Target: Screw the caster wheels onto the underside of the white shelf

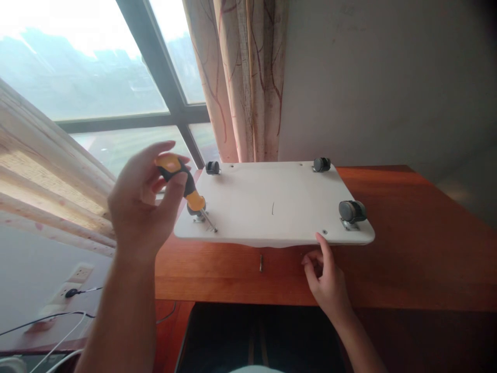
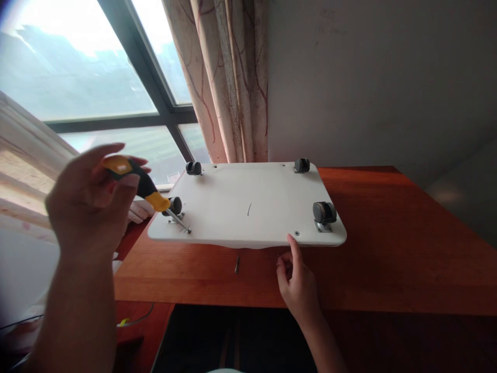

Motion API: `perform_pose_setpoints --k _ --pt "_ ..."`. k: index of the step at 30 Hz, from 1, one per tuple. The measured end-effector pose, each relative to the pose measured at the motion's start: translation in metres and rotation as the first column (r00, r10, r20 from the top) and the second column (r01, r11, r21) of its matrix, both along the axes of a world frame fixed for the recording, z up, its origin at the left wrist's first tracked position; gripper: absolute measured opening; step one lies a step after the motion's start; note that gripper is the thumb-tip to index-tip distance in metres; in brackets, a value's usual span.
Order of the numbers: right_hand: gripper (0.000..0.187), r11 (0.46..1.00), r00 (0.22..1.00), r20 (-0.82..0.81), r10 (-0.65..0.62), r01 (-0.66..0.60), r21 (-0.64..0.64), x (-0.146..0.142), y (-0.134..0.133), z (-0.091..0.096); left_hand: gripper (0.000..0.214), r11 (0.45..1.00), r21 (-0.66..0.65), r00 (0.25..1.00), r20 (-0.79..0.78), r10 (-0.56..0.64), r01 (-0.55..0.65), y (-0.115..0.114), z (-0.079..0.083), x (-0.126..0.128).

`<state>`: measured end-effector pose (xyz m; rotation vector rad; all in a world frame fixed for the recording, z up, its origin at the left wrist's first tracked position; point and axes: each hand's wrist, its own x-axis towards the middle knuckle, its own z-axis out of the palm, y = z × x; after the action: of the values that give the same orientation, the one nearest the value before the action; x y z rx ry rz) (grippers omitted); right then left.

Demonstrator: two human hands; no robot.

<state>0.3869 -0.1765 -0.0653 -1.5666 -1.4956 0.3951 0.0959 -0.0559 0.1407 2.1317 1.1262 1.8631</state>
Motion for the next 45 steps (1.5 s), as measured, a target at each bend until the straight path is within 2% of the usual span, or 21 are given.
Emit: perform_pose_setpoints --k 2,4,9,11,16,20,23,27,29,33,36,39,42,45 --pt "0.061 1.0 1.0 -0.006 0.001 -0.001 -0.004 0.0 0.0 -0.001 0.045 0.994 -0.044 0.995 0.0 -0.101 0.101 -0.002 0.0 0.003" --pt "0.061 1.0 1.0 -0.014 0.008 -0.008 -0.011 -0.001 0.0 -0.001 0.041 0.993 -0.043 0.994 -0.004 -0.111 0.111 -0.002 0.001 0.003" --pt "0.061 1.0 1.0 -0.02 0.008 -0.008 -0.008 -0.001 0.0 0.0 0.047 0.991 0.072 0.993 0.016 0.113 -0.114 0.003 0.002 -0.001" --pt "0.06 1.0 1.0 -0.024 0.011 -0.011 -0.004 -0.001 0.0 0.0 0.042 0.987 0.059 0.989 0.034 0.147 -0.149 0.003 0.001 -0.001" --pt "0.06 1.0 1.0 -0.015 0.01 -0.01 0.006 -0.001 0.0 0.0 0.039 0.999 0.025 0.999 -0.011 0.04 -0.04 0.0 0.001 0.0" --pt "0.061 1.0 1.0 -0.009 0.009 -0.009 0.012 -0.001 0.0 0.001 0.038 0.988 0.117 0.995 0.026 0.097 -0.1 -0.001 0.004 -0.001" --pt "0.061 1.0 1.0 -0.004 0.006 -0.006 0.013 -0.001 0.0 0.002 0.033 0.99 0.096 0.994 0.057 0.097 -0.102 -0.003 0.003 0.002" --pt "0.06 1.0 1.0 -0.004 0.002 -0.002 0.01 -0.001 0.001 0.002 0.037 0.999 0.038 0.999 0.011 -0.035 0.034 -0.004 -0.004 0.004" --pt "0.06 1.0 1.0 -0.003 0.003 -0.003 0.006 -0.001 0.001 0.002 0.04 0.997 0.048 0.998 0.003 -0.06 0.06 -0.004 -0.005 0.004" --pt "0.06 1.0 1.0 -0.005 0.006 -0.006 0.011 0.0 0.001 0.001 0.049 0.991 0.131 1.0 -0.002 0.027 -0.027 -0.001 -0.004 0.001" --pt "0.06 1.0 1.0 -0.011 0.004 -0.004 0.012 -0.001 0.001 0.001 0.047 0.991 0.118 0.997 0.031 0.066 -0.069 -0.001 -0.004 0.001" --pt "0.06 1.0 1.0 -0.011 -0.002 0.002 0.006 -0.001 0.001 0.001 0.043 0.998 0.062 0.998 0.064 -0.016 0.012 0.0 -0.008 0.002" --pt "0.06 1.0 1.0 -0.006 -0.003 0.003 0.009 -0.001 0.001 0.001 0.04 0.989 0.103 0.989 0.094 -0.115 0.105 0.004 -0.012 -0.001" --pt "0.06 1.0 1.0 -0.008 0.002 -0.002 0.011 -0.001 0.001 0.001 0.041 0.981 0.174 0.992 0.077 -0.097 0.083 0.007 -0.012 -0.006"
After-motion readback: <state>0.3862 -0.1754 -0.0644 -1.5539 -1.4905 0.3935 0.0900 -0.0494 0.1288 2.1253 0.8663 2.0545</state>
